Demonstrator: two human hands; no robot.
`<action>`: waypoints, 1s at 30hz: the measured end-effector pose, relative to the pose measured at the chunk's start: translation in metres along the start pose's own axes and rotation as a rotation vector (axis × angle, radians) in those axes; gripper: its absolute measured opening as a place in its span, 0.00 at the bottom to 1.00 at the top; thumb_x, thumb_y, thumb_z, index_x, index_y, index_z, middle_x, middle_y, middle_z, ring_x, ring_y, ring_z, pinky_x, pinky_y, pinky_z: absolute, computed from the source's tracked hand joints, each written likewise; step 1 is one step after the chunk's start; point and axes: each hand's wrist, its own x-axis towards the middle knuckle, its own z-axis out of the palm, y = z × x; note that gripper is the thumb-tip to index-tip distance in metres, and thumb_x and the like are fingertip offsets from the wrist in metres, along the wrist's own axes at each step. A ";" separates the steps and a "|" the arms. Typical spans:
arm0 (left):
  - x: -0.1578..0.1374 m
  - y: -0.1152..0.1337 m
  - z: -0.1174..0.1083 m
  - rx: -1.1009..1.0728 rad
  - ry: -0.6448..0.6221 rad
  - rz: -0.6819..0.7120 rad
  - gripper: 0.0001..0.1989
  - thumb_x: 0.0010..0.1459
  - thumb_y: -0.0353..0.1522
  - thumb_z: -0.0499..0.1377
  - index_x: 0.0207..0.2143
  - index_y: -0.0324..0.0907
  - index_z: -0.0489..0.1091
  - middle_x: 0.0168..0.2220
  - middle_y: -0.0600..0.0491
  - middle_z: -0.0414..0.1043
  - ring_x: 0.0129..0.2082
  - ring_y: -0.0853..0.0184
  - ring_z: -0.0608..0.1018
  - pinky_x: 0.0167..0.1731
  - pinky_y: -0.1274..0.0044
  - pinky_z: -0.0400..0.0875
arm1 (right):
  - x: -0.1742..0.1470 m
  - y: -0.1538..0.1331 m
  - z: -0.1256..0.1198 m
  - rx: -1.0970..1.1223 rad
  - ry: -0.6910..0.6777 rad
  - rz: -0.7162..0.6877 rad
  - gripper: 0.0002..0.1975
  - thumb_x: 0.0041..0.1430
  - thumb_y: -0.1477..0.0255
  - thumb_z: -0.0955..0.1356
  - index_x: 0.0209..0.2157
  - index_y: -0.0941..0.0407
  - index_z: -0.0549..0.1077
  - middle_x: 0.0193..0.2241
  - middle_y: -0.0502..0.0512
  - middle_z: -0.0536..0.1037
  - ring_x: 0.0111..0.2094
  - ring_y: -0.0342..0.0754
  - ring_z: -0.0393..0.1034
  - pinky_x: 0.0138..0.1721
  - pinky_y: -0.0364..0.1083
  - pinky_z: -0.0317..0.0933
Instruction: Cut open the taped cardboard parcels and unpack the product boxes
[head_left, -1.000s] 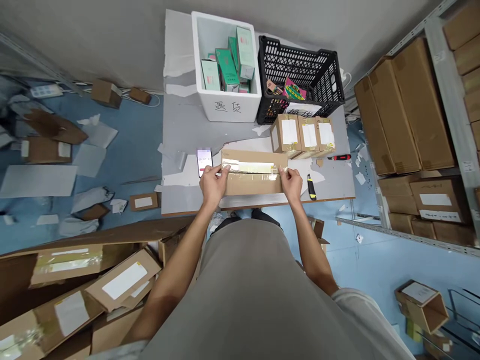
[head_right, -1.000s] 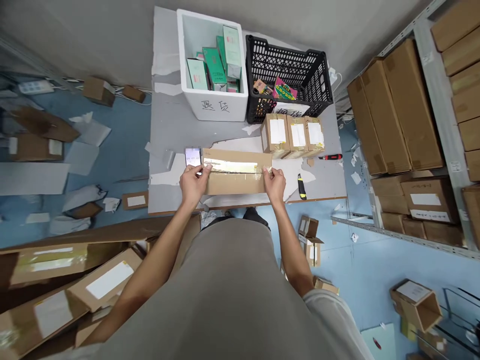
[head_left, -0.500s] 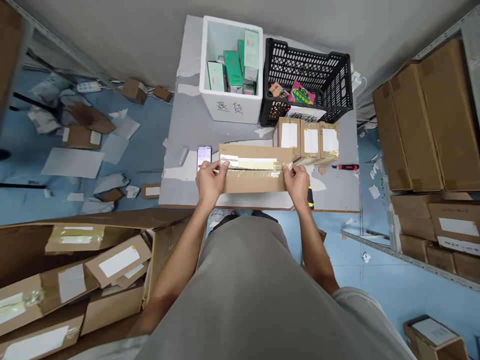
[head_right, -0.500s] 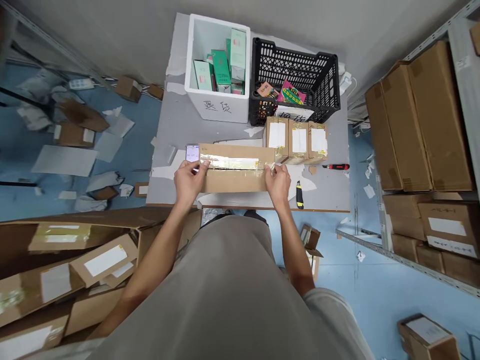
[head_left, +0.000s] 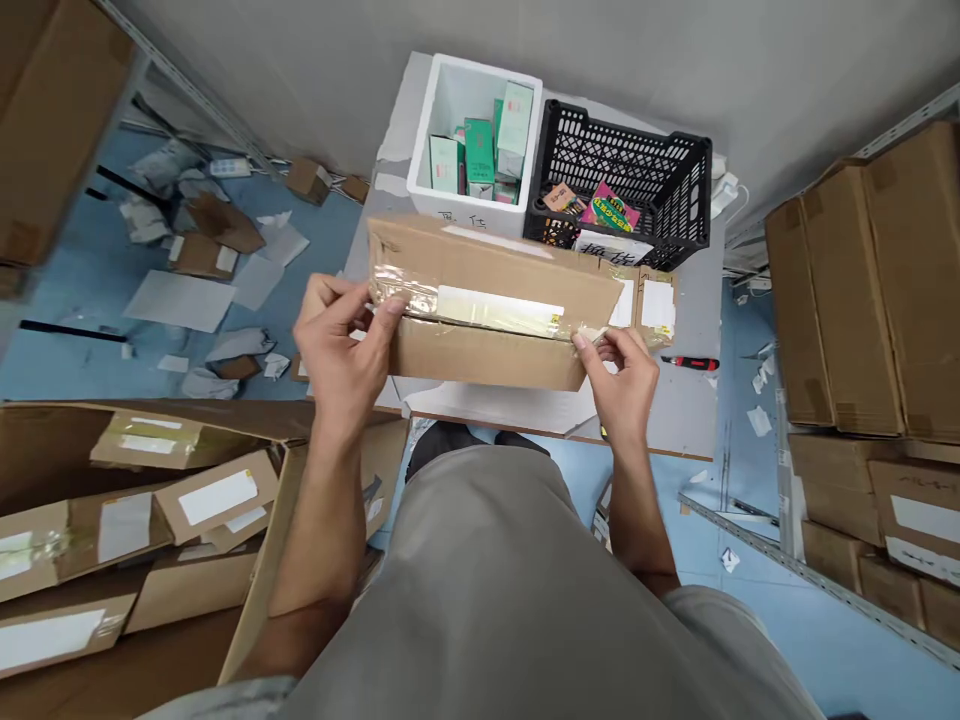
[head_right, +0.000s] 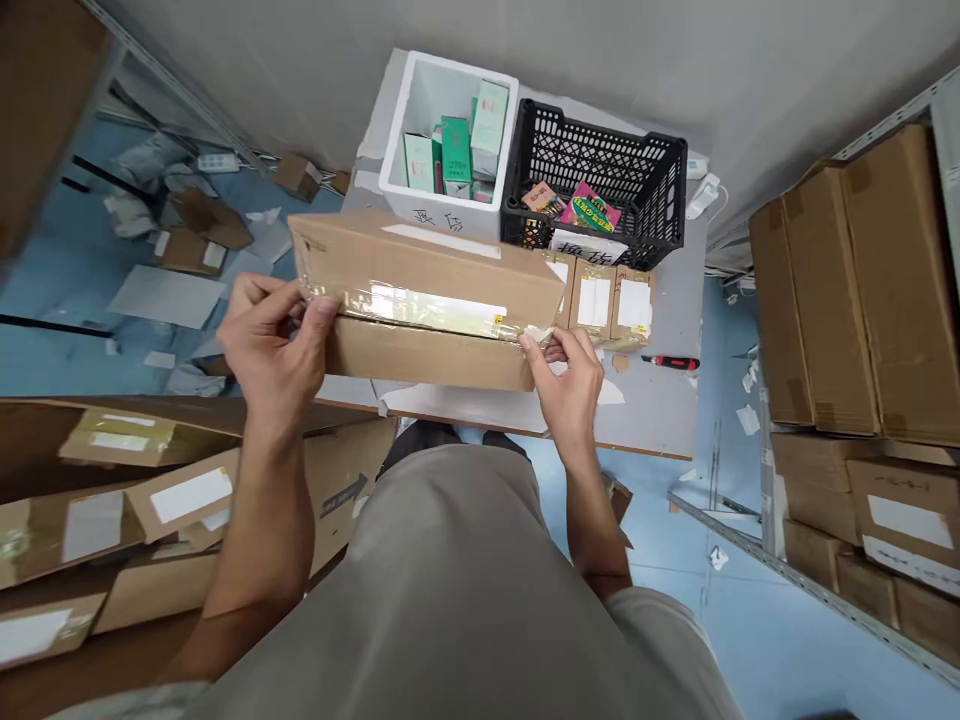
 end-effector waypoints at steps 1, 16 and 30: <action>0.003 -0.001 -0.001 -0.022 0.011 0.029 0.16 0.71 0.48 0.72 0.38 0.46 0.85 0.34 0.53 0.69 0.36 0.65 0.72 0.36 0.76 0.72 | 0.004 -0.001 -0.002 -0.007 0.014 -0.050 0.21 0.77 0.47 0.74 0.41 0.50 0.80 0.36 0.51 0.73 0.35 0.50 0.73 0.39 0.50 0.73; 0.024 -0.142 0.105 -0.338 0.051 -0.415 0.14 0.58 0.34 0.71 0.45 0.45 0.73 0.45 0.50 0.86 0.50 0.59 0.91 0.49 0.73 0.86 | 0.067 0.106 0.120 -0.156 -0.083 -0.022 0.10 0.79 0.59 0.68 0.52 0.50 0.71 0.54 0.66 0.78 0.56 0.62 0.78 0.60 0.60 0.76; 0.002 -0.241 0.129 -0.207 -0.452 -0.632 0.35 0.64 0.44 0.76 0.68 0.42 0.71 0.69 0.35 0.79 0.72 0.46 0.79 0.71 0.59 0.74 | 0.027 0.148 0.202 -0.234 -0.374 0.250 0.20 0.80 0.51 0.68 0.54 0.54 0.74 0.55 0.69 0.80 0.58 0.64 0.79 0.64 0.60 0.74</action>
